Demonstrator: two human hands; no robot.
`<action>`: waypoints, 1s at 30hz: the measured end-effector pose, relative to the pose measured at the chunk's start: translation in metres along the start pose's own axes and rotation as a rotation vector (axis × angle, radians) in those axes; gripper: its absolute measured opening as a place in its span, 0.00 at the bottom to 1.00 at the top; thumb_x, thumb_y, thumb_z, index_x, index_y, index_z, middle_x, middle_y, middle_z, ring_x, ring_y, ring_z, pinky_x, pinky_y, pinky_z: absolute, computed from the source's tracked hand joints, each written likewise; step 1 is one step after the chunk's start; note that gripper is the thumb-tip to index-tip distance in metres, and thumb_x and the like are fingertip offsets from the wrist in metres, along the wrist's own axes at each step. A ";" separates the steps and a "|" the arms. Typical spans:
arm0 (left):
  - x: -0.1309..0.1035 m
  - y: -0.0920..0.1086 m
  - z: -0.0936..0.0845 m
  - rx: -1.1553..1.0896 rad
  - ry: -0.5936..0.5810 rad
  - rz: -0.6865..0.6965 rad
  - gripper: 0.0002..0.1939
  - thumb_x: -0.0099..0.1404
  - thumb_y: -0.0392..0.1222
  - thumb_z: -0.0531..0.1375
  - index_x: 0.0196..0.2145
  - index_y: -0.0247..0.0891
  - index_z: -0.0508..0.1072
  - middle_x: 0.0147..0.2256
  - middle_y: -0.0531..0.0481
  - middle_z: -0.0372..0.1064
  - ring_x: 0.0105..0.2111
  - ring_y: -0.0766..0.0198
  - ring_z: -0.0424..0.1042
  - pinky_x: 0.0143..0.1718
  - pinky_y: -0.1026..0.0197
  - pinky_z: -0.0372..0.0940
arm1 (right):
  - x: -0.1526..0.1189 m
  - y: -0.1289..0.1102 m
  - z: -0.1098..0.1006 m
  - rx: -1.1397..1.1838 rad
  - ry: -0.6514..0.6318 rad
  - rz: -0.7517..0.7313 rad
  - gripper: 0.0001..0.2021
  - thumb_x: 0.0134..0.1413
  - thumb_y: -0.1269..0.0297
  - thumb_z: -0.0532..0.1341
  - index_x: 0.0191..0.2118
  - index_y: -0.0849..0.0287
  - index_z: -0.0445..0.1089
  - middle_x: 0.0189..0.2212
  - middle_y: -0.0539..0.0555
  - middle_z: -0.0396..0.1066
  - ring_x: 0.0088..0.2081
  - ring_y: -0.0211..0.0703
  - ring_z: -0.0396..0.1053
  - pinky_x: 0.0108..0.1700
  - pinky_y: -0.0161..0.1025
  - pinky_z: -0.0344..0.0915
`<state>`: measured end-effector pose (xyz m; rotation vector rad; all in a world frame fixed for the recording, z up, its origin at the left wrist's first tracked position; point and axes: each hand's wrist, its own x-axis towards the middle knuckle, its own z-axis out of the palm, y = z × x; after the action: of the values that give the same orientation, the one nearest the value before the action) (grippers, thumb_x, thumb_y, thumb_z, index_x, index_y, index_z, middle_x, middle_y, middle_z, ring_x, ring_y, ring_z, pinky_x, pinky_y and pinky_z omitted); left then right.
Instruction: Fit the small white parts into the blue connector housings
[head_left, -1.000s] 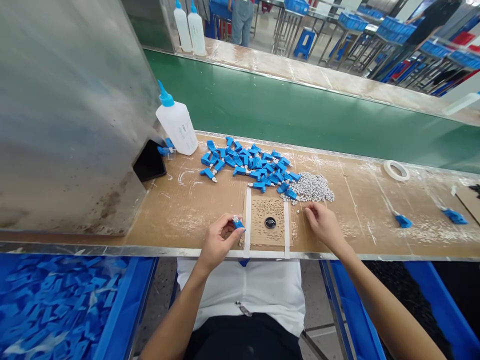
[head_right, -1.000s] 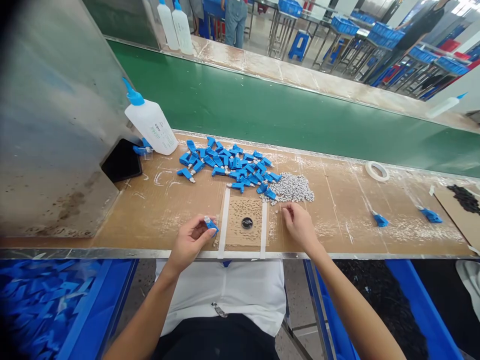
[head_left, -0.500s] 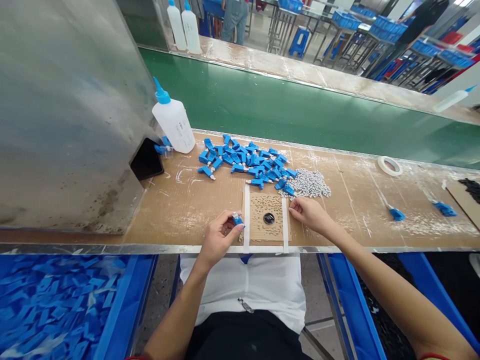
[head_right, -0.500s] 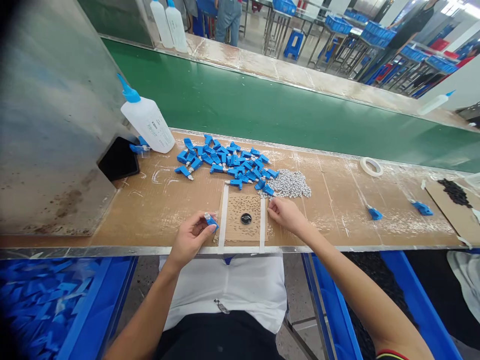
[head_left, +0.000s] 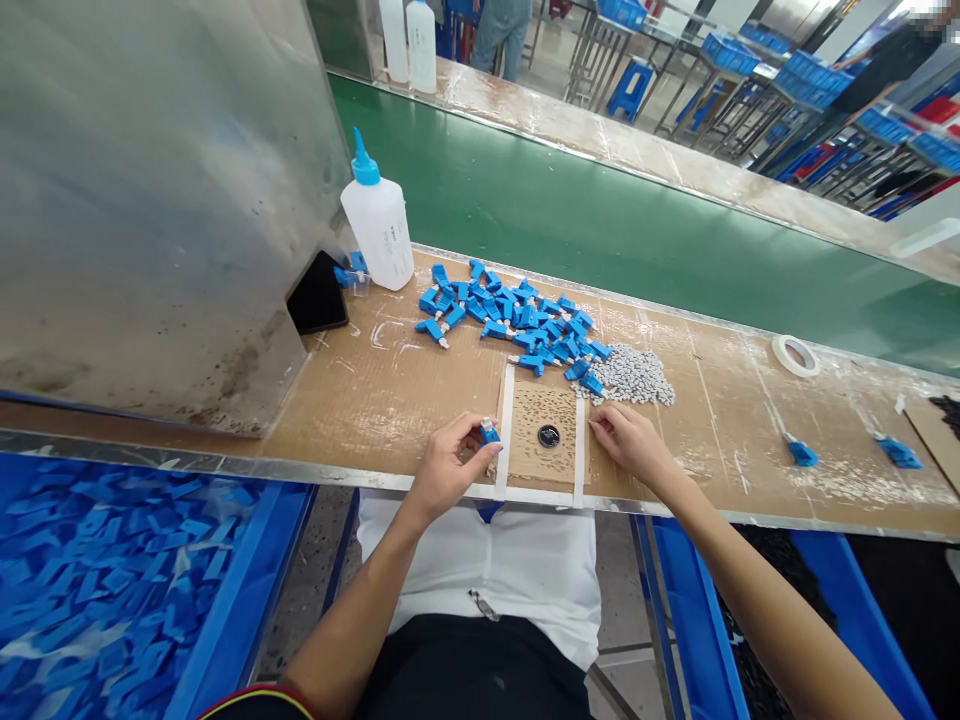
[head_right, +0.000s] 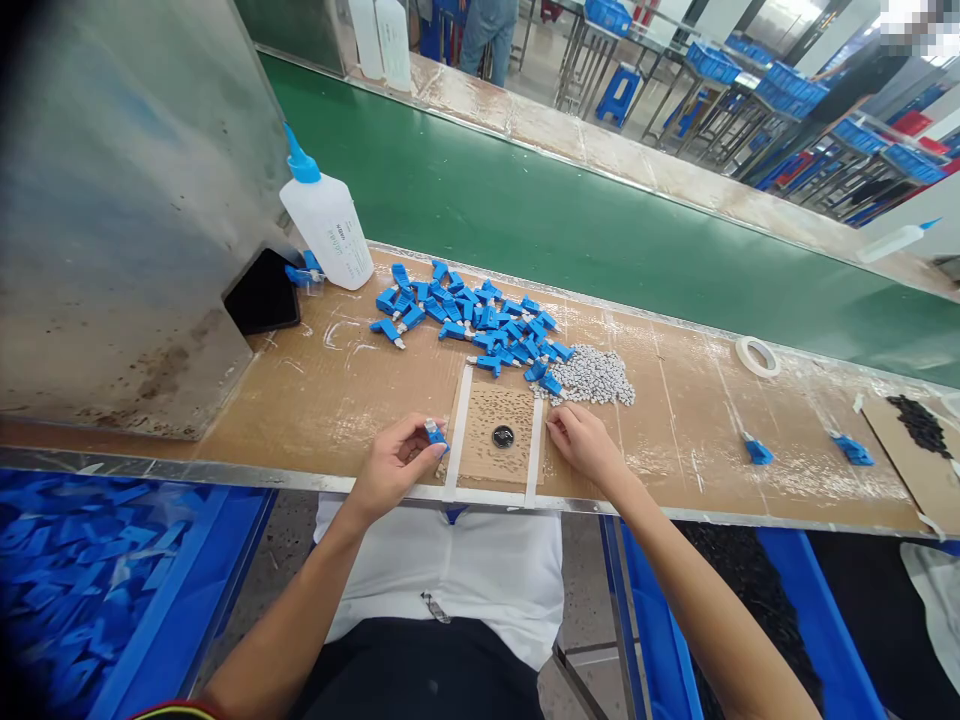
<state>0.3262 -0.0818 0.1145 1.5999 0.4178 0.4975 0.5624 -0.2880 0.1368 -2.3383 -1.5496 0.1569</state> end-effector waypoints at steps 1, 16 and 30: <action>0.000 0.000 0.000 0.003 0.000 0.001 0.12 0.64 0.45 0.63 0.43 0.37 0.77 0.38 0.46 0.73 0.35 0.63 0.73 0.38 0.62 0.70 | 0.001 0.000 -0.002 0.025 -0.016 0.018 0.07 0.62 0.64 0.53 0.32 0.54 0.65 0.30 0.56 0.72 0.32 0.47 0.69 0.36 0.42 0.66; -0.001 -0.003 0.000 0.029 -0.003 0.007 0.11 0.65 0.46 0.63 0.42 0.37 0.76 0.37 0.46 0.72 0.34 0.63 0.71 0.37 0.63 0.69 | 0.030 -0.063 -0.013 -0.032 -0.206 -0.168 0.07 0.64 0.68 0.54 0.34 0.55 0.64 0.31 0.54 0.71 0.32 0.44 0.69 0.36 0.39 0.63; -0.002 -0.002 -0.002 -0.002 -0.018 0.016 0.12 0.66 0.47 0.63 0.43 0.37 0.76 0.37 0.47 0.72 0.33 0.64 0.72 0.37 0.63 0.68 | 0.041 -0.072 -0.015 -0.192 -0.247 -0.180 0.08 0.64 0.69 0.54 0.33 0.55 0.65 0.30 0.55 0.72 0.32 0.45 0.70 0.33 0.38 0.60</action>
<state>0.3235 -0.0812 0.1129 1.6061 0.3906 0.4950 0.5199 -0.2284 0.1788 -2.3782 -1.9645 0.2732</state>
